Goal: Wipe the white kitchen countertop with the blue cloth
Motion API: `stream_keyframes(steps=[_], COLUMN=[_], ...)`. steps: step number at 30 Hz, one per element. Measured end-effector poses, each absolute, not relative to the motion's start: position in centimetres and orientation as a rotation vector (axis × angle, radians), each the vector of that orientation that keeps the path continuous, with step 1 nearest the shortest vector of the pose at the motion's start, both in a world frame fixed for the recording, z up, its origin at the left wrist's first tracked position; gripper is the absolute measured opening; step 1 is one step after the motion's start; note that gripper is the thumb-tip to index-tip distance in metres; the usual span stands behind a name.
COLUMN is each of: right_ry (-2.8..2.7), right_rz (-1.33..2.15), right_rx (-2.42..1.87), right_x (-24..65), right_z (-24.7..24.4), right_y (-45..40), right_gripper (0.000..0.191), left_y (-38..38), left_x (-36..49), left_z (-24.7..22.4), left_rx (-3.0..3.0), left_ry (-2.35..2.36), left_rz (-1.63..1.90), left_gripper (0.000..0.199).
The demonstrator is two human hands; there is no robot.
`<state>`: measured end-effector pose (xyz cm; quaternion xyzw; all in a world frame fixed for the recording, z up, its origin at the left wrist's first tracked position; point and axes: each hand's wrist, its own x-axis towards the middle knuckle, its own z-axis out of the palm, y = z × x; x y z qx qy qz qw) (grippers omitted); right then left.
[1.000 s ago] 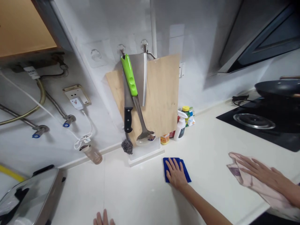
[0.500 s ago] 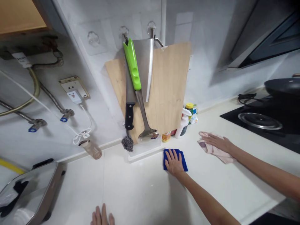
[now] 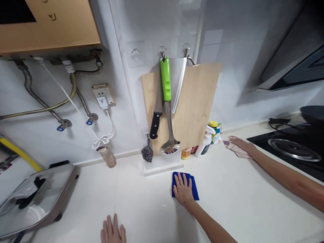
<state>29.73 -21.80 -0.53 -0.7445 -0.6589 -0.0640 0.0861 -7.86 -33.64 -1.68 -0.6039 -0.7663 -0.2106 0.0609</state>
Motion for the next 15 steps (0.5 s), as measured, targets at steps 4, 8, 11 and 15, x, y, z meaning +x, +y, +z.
stream_keyframes(steps=[4,8,11,15], right_ry=[-2.032,-2.196,-2.305,-2.469], right_rz=[-0.116,0.035,0.128,0.285], right_rx=[-2.191,-2.008,-1.865,-1.586], right_x=[26.6,21.2,16.7,12.6], right_z=[0.2,0.0,0.2,1.7], right_y=[-20.9,-21.1,-21.7,-21.8], right_gripper=[0.061,0.065,0.068,0.068], left_y=[-33.9,-34.0,-34.1,-34.2], left_x=[-7.7,-7.7,-7.8,-8.0], left_z=[-1.4,-1.5,-1.7,-1.8], left_rx=[-1.833,-1.833,-1.826,-1.826], left_ry=[-2.289,-2.298,-2.293,-2.286], left_rz=[-0.632,-0.643,-0.648,-0.637], left_gripper=[0.059,0.058,0.057,0.056])
